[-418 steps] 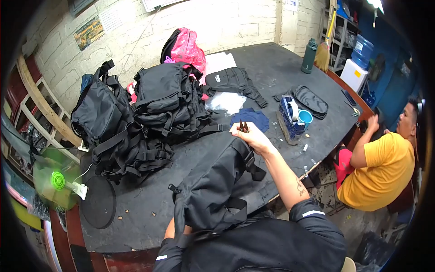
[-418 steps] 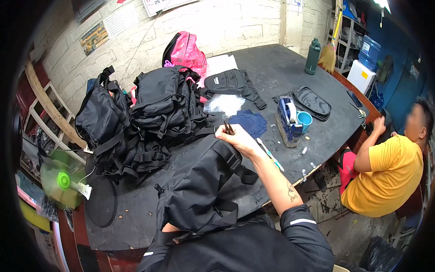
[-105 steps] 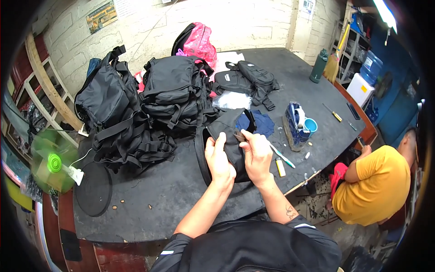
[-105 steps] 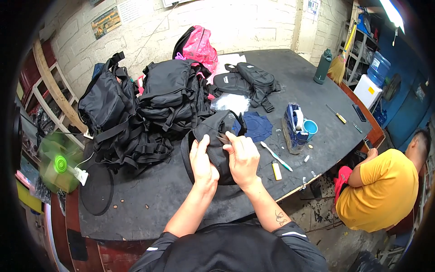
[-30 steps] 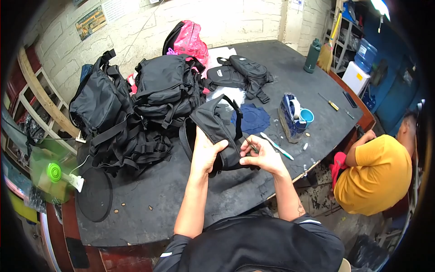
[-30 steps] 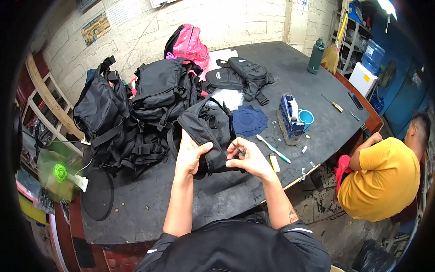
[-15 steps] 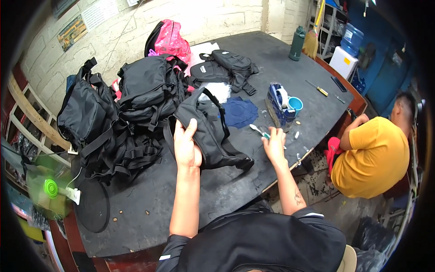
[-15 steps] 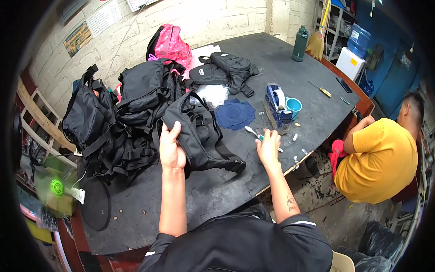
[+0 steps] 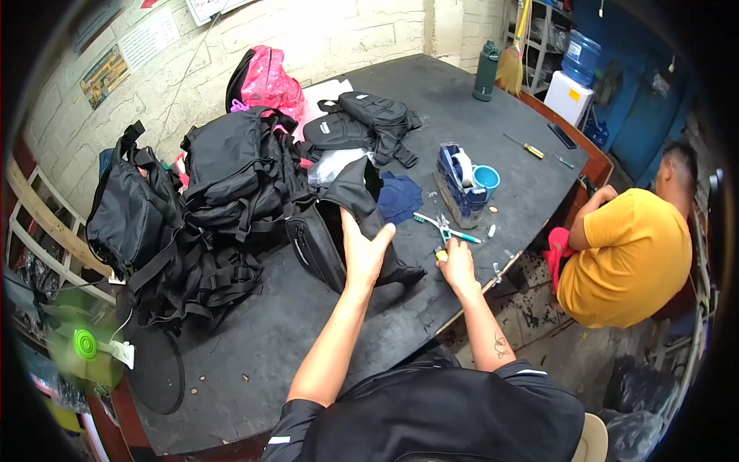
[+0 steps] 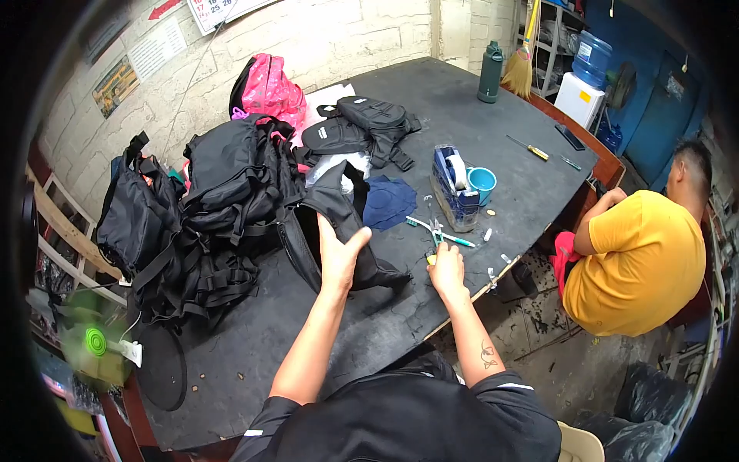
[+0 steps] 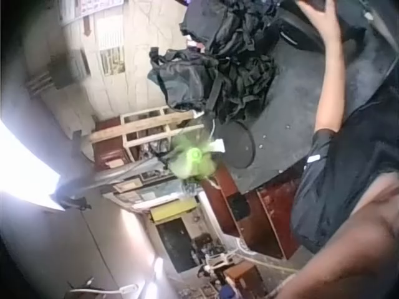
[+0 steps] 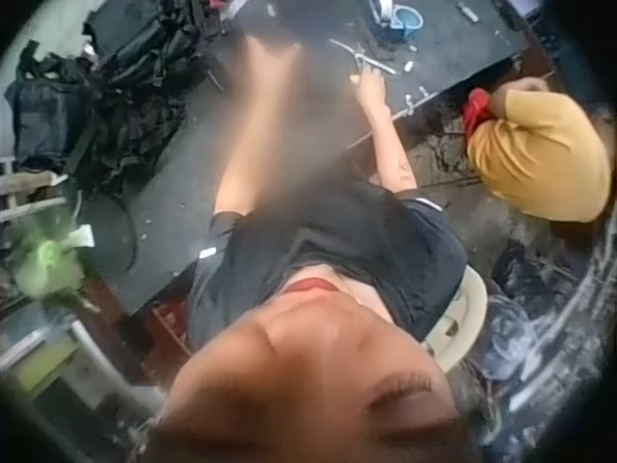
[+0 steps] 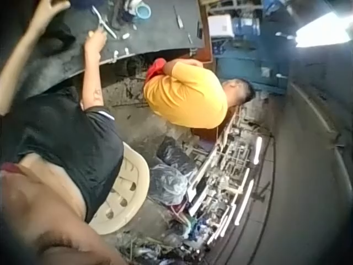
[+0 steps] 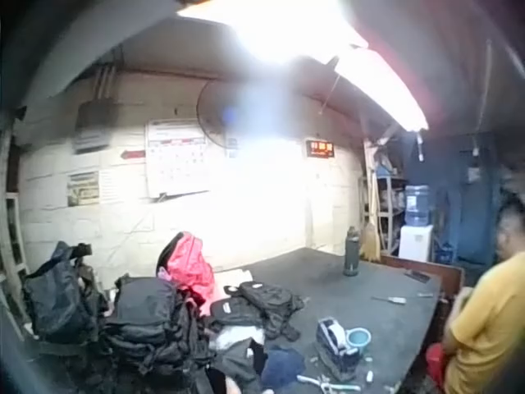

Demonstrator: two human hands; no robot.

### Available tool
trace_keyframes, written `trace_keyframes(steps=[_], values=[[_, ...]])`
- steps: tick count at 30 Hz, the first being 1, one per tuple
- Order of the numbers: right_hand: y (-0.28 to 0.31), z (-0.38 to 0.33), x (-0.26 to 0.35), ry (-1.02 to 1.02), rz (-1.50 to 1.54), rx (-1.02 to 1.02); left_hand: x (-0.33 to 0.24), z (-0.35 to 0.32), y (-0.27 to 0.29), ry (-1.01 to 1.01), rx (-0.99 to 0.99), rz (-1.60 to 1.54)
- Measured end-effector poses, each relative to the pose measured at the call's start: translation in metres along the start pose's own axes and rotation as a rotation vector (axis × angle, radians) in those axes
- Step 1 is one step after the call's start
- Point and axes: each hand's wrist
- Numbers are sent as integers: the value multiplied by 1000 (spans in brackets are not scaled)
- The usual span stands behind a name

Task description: Inspecting black pouches and trimming loose threads using snips and a lighter at a workshop bench.

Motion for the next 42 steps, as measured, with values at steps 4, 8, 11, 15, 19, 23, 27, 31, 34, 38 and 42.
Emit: trace_keyframes(steps=[4, 8, 11, 15, 19, 23, 27, 31, 34, 38, 42], values=[[3, 5, -10, 59, 146, 7, 2, -6, 0, 52, 132, -183], [23, -5, 21, 259, 676, -45, 5, -1, 8, 60, 104, -253], [39, -15, 46, 303, 993, 32, 1, 0, 8, 27, 46, -160], [57, -39, 88, 354, 714, 20, 7, -4, 7, -19, -10, -59], [66, -48, 118, 371, 404, -94, 1, -8, 2, -61, -43, -185], [57, -47, 120, 457, 377, -175, -4, -9, 5, 59, -28, -83], [45, -35, 109, 455, 860, -9, -28, -12, 12, 414, 177, -243], [38, -28, 104, 497, 1036, 165, -6, -11, 14, 125, 138, -138], [29, -18, 95, 463, 1385, 278, -7, -10, 11, 130, 143, -318], [40, -20, 96, 382, 1625, 370, -13, -10, 12, 197, 135, -336], [46, -36, 111, 498, 1085, 66, -13, -10, 15, 79, 89, -303]])
Point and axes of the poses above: each hand's wrist, its own z-axis towards the middle knuckle, its own y-axis out of the back of the hand, x = y × z, and after that the axes turned 15 degrees about x, right-handed
